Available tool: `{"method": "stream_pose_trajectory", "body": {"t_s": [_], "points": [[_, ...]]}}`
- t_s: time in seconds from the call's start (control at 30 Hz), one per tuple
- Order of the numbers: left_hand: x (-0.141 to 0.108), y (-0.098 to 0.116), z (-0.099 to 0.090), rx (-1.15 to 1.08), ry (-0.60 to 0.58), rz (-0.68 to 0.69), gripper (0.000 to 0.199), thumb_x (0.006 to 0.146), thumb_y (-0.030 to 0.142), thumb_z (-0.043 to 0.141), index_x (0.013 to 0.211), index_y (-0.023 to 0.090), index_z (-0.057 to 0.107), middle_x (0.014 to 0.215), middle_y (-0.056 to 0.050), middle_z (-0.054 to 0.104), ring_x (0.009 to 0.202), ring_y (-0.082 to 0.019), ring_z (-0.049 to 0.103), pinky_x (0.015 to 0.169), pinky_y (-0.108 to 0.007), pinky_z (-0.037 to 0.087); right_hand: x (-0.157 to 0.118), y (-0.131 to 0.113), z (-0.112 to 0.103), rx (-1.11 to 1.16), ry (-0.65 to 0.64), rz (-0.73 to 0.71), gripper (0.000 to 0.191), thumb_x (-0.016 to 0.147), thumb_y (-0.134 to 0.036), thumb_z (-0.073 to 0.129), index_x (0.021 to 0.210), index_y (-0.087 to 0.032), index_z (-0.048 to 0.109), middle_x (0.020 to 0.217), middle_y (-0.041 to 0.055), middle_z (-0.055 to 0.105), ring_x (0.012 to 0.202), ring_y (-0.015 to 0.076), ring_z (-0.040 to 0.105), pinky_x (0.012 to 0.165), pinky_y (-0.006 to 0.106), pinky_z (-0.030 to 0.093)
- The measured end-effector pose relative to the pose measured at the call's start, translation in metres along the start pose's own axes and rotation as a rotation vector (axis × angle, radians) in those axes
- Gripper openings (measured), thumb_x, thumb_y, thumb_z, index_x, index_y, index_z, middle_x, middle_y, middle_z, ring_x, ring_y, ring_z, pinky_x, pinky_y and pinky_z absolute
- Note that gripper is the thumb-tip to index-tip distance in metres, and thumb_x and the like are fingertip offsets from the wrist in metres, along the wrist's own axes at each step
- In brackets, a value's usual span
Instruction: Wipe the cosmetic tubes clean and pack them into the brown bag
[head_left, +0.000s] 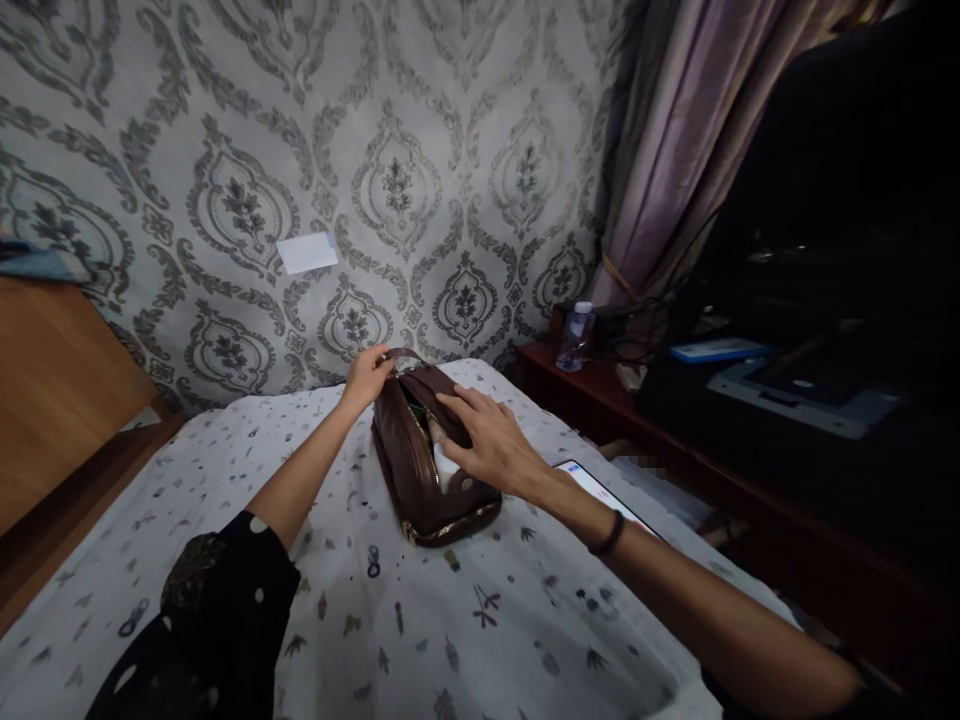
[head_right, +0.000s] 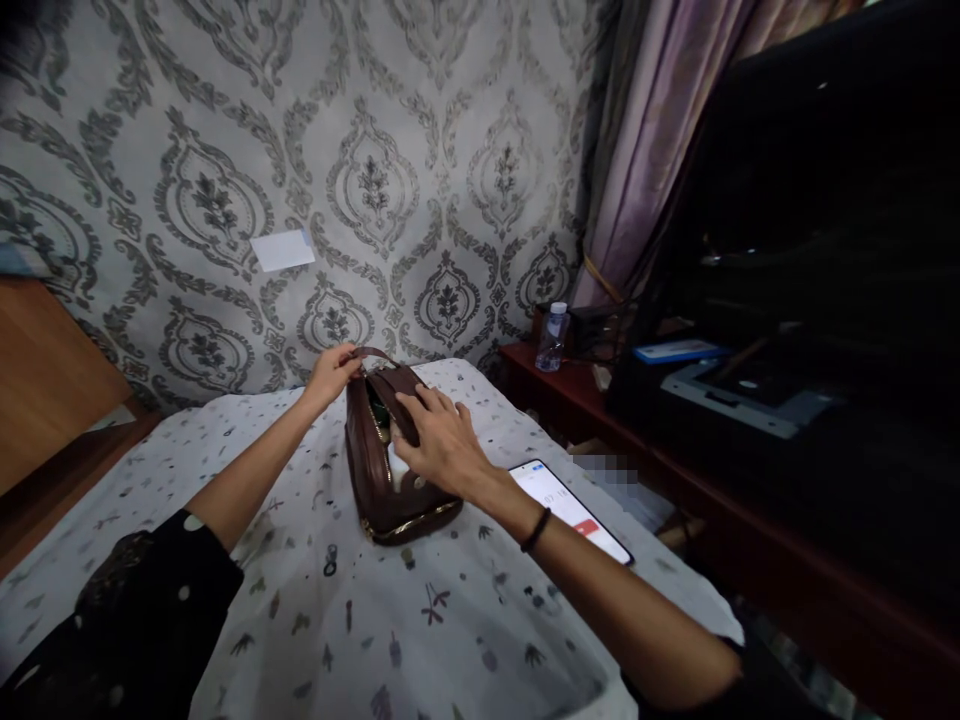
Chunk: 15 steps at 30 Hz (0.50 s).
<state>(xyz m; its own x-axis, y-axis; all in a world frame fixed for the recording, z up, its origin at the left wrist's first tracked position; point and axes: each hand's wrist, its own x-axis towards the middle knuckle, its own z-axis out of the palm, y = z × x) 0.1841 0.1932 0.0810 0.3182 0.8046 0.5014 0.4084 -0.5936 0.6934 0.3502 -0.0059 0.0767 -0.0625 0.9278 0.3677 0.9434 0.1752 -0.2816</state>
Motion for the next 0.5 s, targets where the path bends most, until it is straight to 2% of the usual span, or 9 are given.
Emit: {"method": "stream_pose_trajectory", "body": {"t_s": [0.07,0.2,0.33,0.5], "points": [[-0.005,0.004,-0.002,0.040,-0.003,0.027,0.014,0.084,0.028,0.056,0.080,0.018,0.065,0.062,0.002,0.055,0.061,-0.015,0.052,0.062,-0.024,0.039,-0.008,0.002,0.007,0.094,0.052,0.029,0.056,0.090,-0.038,0.054,0.143,-0.020,0.048,0.153,0.0155,0.042,0.141,0.0327,0.039,0.111,0.055,0.036],[-0.013,0.011,-0.005,0.146,0.011,0.061,0.010,0.082,0.023,0.056,0.078,0.018,0.064,0.064,0.001,0.055,0.065,-0.016,0.050,0.065,-0.025,0.036,-0.020,0.005,0.020,0.262,0.169,0.015,0.057,0.091,-0.039,0.052,0.142,-0.015,0.048,0.154,0.0168,0.042,0.145,0.0271,0.035,0.115,0.047,0.035],[-0.017,0.017,-0.006,0.216,0.005,0.082,0.012,0.082,0.019,0.052,0.081,0.019,0.064,0.067,0.000,0.056,0.069,-0.017,0.050,0.067,-0.026,0.035,-0.027,0.003,0.025,0.289,0.228,0.009,0.055,0.089,-0.035,0.054,0.140,-0.015,0.050,0.148,0.0159,0.050,0.143,0.0262,0.040,0.116,0.046,0.034],[-0.026,0.026,-0.008,0.243,-0.040,0.123,0.015,0.083,0.020,0.049,0.086,0.019,0.064,0.071,0.000,0.058,0.071,-0.017,0.052,0.068,-0.027,0.037,-0.030,-0.003,0.026,0.315,0.285,0.000,0.053,0.087,-0.033,0.056,0.137,-0.016,0.054,0.145,0.0163,0.052,0.139,0.0276,0.044,0.114,0.049,0.036]]}}
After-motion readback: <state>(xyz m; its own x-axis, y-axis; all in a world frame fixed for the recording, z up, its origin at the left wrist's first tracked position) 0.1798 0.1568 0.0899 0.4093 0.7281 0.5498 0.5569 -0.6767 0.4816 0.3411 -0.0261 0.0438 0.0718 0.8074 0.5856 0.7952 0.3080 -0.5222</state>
